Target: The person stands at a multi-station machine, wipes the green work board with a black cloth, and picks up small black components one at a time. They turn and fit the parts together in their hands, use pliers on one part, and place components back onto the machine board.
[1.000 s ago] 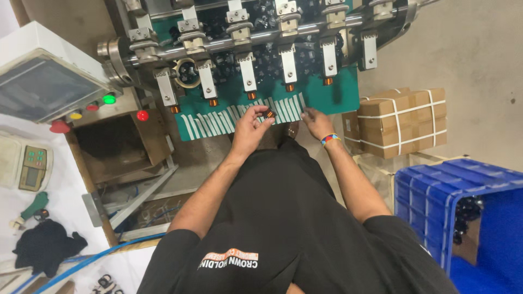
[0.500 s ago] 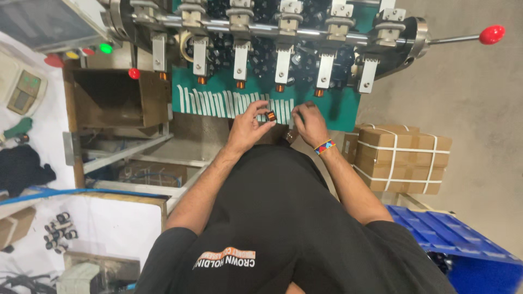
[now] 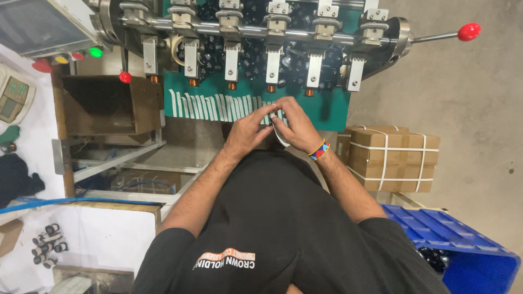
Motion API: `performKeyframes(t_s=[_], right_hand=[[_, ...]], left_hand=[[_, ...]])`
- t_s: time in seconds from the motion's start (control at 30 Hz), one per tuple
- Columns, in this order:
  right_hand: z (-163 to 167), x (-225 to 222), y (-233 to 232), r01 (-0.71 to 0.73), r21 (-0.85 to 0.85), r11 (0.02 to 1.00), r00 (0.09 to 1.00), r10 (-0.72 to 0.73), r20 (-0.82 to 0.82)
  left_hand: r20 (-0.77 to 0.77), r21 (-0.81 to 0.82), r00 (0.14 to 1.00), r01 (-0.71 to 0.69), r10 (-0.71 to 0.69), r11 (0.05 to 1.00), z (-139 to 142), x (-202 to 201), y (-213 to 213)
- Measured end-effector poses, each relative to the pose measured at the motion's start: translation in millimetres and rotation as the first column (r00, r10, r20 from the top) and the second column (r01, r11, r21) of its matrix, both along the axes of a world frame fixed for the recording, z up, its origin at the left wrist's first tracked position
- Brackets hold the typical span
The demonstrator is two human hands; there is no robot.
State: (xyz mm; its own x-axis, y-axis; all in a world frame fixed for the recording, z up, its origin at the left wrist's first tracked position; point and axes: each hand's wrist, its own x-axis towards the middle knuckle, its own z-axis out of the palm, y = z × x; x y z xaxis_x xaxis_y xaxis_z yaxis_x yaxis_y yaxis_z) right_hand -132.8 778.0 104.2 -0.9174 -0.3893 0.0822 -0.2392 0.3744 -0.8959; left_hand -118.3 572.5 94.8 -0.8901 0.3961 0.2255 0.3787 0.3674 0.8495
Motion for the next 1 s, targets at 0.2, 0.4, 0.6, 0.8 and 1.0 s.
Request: performKeyframes(t_s=[0.2,0.4,0.6,0.8,1.0], right_hand=[[8.5,33.1,-29.7,0.239,0.071,0.968,0.931,-0.249,0.266],[-8.3,67.7,-66.4,0.289,-0.277,0.916,0.815,-0.083,0.574],[-24.6,31.7,-95.5,0.458,-0.273,0.846,0.67,-0.127,0.731],[10.7,47.9,-127.2,0.378,-0.114,0.919,0.792,-0.258,0.553],[44.7,41.5,-134.6,0.402,0.027,0.915,0.902,-0.401,0.162]], left_hand=[[-0.002,0.008,1.0,-0.022,0.022,1.0,-1.5,-9.1,-27.6],[0.289,0.011,0.949,-0.136,0.127,0.991,6.6,-27.1,-83.1],[-0.198,-0.077,0.974,0.093,-0.107,0.993,17.9,-36.2,-118.6],[0.28,0.083,0.96,-0.022,-0.002,0.996,-5.5,-41.6,-131.2],[0.739,0.668,0.396,-0.327,-0.546,0.668,-21.5,-44.4,-141.9]])
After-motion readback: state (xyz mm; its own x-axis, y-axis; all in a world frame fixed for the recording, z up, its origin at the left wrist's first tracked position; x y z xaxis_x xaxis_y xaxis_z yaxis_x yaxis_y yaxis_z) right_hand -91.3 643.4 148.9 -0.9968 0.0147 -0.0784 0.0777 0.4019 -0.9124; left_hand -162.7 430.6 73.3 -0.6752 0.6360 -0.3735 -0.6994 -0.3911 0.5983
